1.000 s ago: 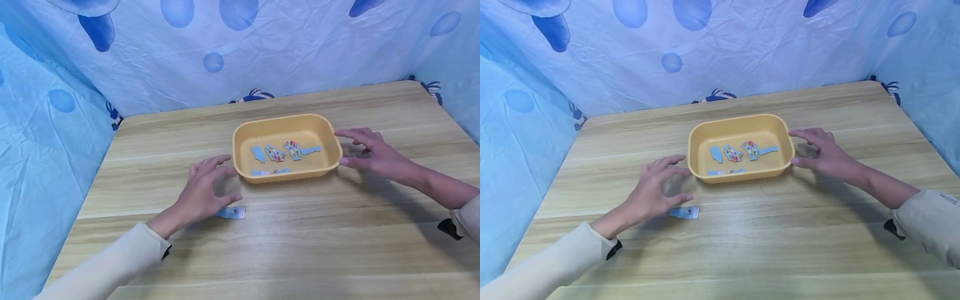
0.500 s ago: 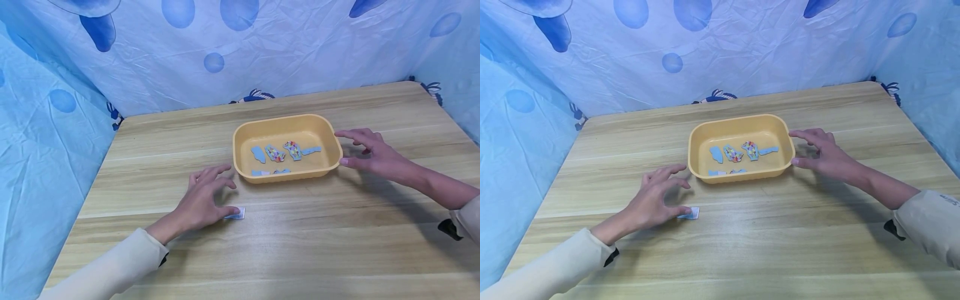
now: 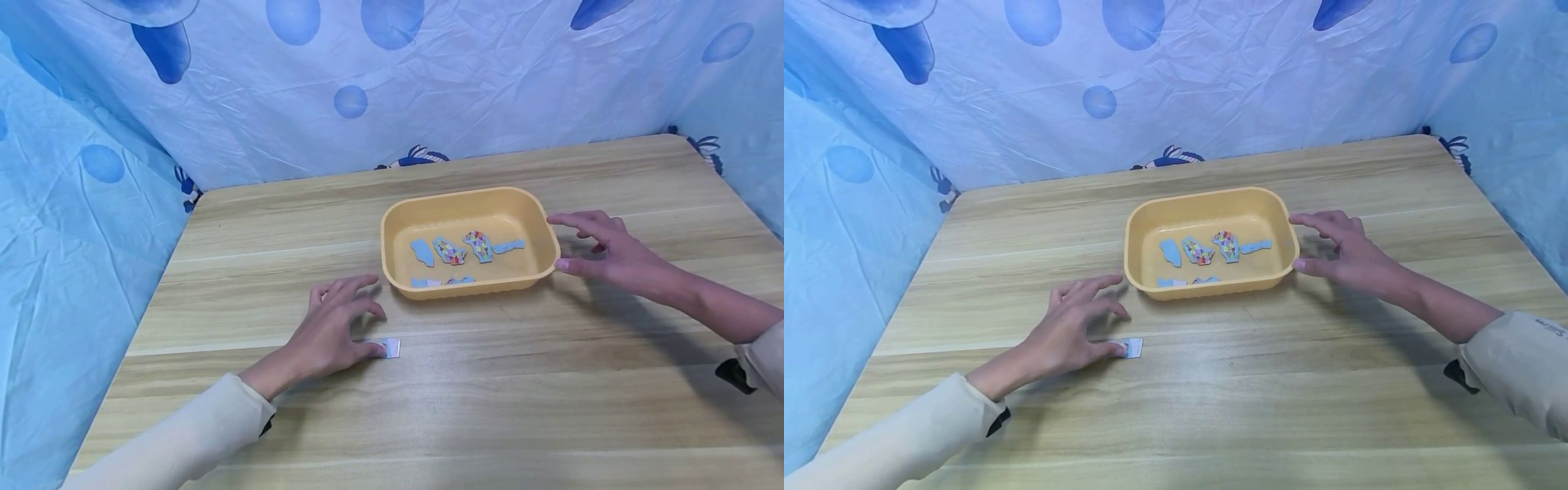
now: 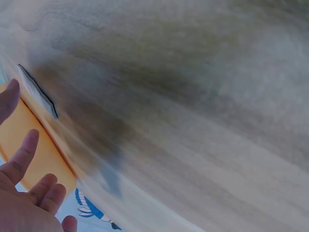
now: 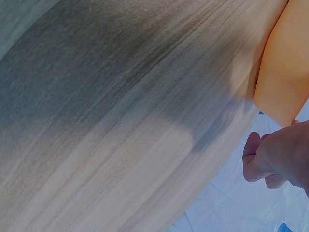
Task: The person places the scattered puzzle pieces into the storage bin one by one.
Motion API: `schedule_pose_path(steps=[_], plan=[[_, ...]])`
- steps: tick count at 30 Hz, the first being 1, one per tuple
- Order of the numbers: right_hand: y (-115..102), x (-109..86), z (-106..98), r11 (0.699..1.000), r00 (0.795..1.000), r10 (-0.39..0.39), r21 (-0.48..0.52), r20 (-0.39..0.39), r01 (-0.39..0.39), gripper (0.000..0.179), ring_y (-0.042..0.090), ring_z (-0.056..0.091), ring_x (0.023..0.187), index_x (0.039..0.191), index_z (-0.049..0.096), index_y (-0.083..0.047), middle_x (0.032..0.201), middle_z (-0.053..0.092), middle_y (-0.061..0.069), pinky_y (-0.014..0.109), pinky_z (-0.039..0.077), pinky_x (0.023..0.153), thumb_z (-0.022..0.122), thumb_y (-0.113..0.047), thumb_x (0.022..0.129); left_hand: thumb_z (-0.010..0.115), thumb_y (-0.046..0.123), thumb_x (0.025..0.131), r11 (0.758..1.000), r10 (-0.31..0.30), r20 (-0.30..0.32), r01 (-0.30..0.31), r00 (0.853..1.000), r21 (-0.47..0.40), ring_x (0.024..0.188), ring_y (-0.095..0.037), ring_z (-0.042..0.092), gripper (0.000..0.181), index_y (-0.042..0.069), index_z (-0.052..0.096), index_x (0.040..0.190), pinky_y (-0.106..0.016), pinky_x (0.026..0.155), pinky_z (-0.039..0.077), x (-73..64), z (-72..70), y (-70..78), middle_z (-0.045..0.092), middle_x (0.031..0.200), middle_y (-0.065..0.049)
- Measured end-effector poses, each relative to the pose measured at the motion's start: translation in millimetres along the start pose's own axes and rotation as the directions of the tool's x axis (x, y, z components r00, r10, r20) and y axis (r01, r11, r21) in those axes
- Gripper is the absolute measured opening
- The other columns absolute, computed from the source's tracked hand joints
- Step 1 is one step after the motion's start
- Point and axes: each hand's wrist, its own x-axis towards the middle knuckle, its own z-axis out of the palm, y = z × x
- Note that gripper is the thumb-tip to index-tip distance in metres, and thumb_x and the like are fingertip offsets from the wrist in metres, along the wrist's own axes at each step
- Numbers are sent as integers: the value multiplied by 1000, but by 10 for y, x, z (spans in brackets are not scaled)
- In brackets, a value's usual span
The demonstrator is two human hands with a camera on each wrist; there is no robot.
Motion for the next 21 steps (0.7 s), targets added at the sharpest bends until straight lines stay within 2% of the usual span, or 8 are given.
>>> schedule_pose_path(steps=[7, 21], plan=[[12, -4, -3, 1000, 1000, 3, 5, 4, -3, 67, 33, 26, 122, 147, 38, -29, 144, 30, 8, 44, 32, 84, 70, -29, 88, 87, 38, 66, 1000, 1, 17, -2, 1000, 17, 135, -21, 34, 37, 22, 71, 95, -48, 104, 15, -19, 20, -23, 44, 145, -6], [19, 1, 7, 1000, 1000, -12, 10, -5, 12, 66, 34, 27, 122, 147, 38, -29, 144, 30, 9, 46, 32, 85, 70, -28, 89, 87, 36, 67, 999, -32, 20, 32, 999, 13, 132, -23, 37, 28, 22, 73, 87, -49, 105, 14, -23, 17, -36, 47, 144, -6]])
